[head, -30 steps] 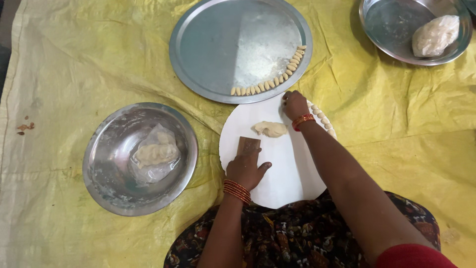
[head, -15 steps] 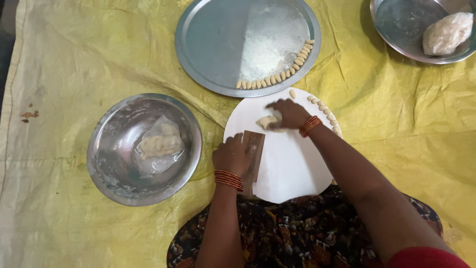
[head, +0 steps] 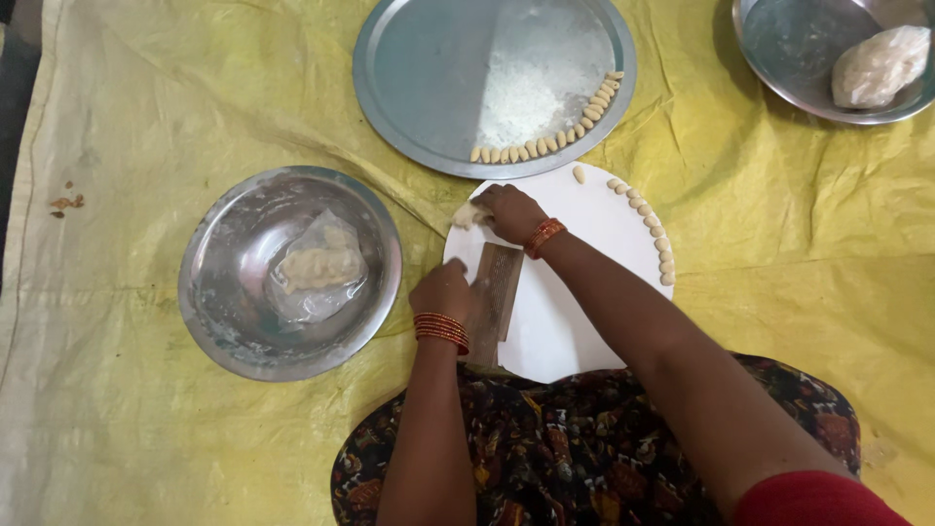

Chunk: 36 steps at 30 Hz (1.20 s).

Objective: The person rolls small pieces of dough into balls and places them on a white plate. They then use a wooden board to press and shape the dough pieces, arranging them in a row.

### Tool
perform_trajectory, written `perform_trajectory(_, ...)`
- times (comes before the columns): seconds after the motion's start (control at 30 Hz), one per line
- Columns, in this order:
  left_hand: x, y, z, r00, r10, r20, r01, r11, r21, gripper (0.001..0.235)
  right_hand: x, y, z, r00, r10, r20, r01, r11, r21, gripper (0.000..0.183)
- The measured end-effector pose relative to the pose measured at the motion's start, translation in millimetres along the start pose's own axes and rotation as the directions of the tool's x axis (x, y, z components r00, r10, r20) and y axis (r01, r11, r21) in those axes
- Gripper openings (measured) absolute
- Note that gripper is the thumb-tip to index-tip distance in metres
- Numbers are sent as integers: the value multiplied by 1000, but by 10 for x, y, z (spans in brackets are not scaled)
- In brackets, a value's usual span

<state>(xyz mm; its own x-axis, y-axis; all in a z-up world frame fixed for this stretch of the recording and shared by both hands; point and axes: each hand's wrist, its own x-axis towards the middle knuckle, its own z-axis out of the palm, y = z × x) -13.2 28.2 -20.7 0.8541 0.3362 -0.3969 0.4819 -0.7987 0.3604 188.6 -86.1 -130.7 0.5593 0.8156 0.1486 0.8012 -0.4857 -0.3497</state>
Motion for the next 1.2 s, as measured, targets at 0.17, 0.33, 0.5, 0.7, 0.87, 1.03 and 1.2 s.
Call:
perform_trajectory(0.17,113,130,370,980,-72,185,62,996,62,70,-585,234,-219,960,276,46,-278,959,51,21)
perform_trajectory(0.33,29,394,615,957,-143,253,105,982,158,105,-1418,753,-753,919,391,-44,-392,903,-178,16)
perform_trajectory(0.5,-95,559,675,972,-113,208,71,977,202,122,-1705,1110,-878,840,524,-139,-542,821,-180,32)
perform_trajectory(0.7,-70,650,845,977,-36,209,95,956,-279,129,-1440,1403,-671,894,365,-258,-431,858,-279,29)
perform_trajectory(0.87,105,525,1188,973,-34,227,113,932,-345,129,-1179,1536,-539,899,421,-117,-427,789,-441,18)
perform_trajectory(1.03,326,328,1486,963,-3,271,199,684,-702,103,-1125,1383,-628,901,322,-289,-403,869,-288,16)
perform_trajectory(1.2,378,286,1551,918,54,393,334,428,-840,92,-1082,923,-801,744,653,-142,-537,711,453,22)
